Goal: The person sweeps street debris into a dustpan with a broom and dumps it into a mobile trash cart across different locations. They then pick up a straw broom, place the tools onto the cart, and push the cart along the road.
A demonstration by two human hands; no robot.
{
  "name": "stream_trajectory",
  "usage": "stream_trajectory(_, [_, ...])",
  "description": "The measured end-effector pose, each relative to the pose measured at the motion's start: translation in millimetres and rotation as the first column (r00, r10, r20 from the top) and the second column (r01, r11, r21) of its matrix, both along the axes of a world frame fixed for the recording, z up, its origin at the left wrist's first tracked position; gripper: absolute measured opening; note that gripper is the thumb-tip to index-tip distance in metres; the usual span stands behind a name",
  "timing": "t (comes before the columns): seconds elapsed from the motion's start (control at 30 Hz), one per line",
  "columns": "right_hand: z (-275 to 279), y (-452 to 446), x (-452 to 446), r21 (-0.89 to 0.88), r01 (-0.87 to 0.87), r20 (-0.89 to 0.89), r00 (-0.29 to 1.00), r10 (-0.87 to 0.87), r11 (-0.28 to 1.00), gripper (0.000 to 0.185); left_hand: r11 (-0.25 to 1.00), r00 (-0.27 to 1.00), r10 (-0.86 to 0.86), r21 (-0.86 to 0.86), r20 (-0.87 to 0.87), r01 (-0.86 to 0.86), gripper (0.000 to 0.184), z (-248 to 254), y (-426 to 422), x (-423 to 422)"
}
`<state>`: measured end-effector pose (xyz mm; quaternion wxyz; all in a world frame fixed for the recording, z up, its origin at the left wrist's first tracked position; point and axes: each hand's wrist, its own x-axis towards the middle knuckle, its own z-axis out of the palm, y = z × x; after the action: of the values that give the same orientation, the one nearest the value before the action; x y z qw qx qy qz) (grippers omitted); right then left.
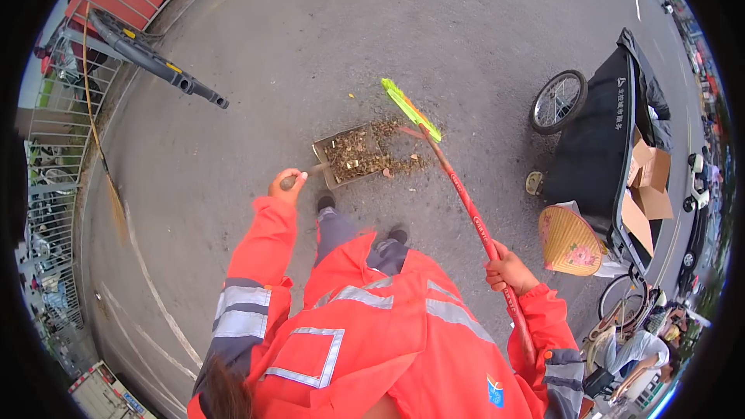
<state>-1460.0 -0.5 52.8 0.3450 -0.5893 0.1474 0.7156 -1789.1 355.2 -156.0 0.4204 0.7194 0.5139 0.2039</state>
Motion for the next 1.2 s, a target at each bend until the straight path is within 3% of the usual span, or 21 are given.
stream_trajectory(0.07, [2,-1,-21,-0.036,0.070,0.054,0.996,-0.068,0.997,0.069,0.984,0.980,0.124,-0.149,0.157,-0.101,0.022,-16,27,-37])
stream_trajectory(0.13, [4,7,-48,-0.054,0.124,0.083,0.989,-0.119,0.991,0.068,0.948,0.967,0.199,-0.282,0.161,-0.148,0.021,-18,64,-104])
stream_trajectory(0.17, [3,16,-57,-0.063,0.151,0.116,0.983,-0.143,0.987,0.067,0.873,0.937,0.296,-0.451,0.186,-0.186,0.018,-36,84,-155])
stream_trajectory(0.23, [1,29,-77,-0.090,0.207,0.141,0.971,-0.194,0.974,0.063,0.635,0.736,0.664,-0.619,0.132,-0.462,0.014,-65,103,-246])
stream_trajectory(0.37, [-2,46,-94,-0.139,0.329,0.137,0.940,-0.311,0.934,0.047,0.651,0.690,0.660,-0.684,0.297,-0.328,0.012,-69,88,-222])
stream_trajectory(0.43, [-6,52,-99,-0.138,0.357,0.150,0.930,-0.337,0.924,0.043,0.834,0.889,0.360,-0.524,0.283,-0.171,0.010,-59,92,-186])
stream_trajectory(0.57, [-15,71,-99,-0.124,0.367,0.197,0.920,-0.339,0.922,0.034,0.811,0.851,0.407,-0.560,0.333,-0.168,0.010,-48,93,-157])
stream_trajectory(0.6, [-22,75,-96,-0.125,0.376,0.202,0.916,-0.347,0.918,0.034,0.923,0.919,0.206,-0.380,0.337,-0.067,0.012,-48,88,-157])
stream_trajectory(0.63, [-34,79,-90,-0.137,0.350,0.250,0.918,-0.309,0.927,0.038,0.981,0.954,0.002,-0.185,0.299,0.056,0.013,-48,86,-154])
stream_trajectory(0.67, [-44,84,-83,-0.149,0.323,0.294,0.917,-0.270,0.935,0.043,0.981,0.954,-0.004,-0.183,0.301,0.062,0.013,-47,86,-148])
stream_trajectory(0.73, [-59,103,-65,-0.145,0.293,0.334,0.914,-0.232,0.945,0.033,0.946,0.920,0.187,-0.314,0.345,-0.074,0.019,-42,83,-137])
stream_trajectory(0.77, [-67,112,-54,-0.144,0.258,0.373,0.908,-0.189,0.955,0.024,0.949,0.921,0.182,-0.308,0.344,-0.072,0.019,-40,83,-130])
stream_trajectory(0.83, [-87,131,-29,-0.148,0.239,0.393,0.905,-0.165,0.960,0.023,0.741,0.677,0.610,-0.601,0.412,-0.301,0.025,-36,82,-114])
stream_trajectory(1.0, [-140,165,39,-0.148,0.216,0.349,0.924,-0.153,0.965,0.018,0.715,0.621,0.674,-0.562,0.400,-0.415,0.027,-7,70,-80])
stream_trajectory(1.1, [-156,177,30,-0.279,-0.082,0.426,0.882,0.200,0.957,0.019,0.681,0.568,0.722,-0.555,0.396,-0.478,0.027,18,66,-92])
stream_trajectory(1.13, [-147,181,18,-0.277,-0.084,0.424,0.884,0.199,0.957,0.019,0.670,0.531,0.736,-0.568,0.421,-0.478,0.027,24,66,-96])
stream_trajectory(1.2, [-116,179,-5,-0.358,-0.312,0.421,0.787,0.451,0.880,0.019,0.648,0.506,0.757,-0.573,0.413,-0.501,0.028,27,62,-109])
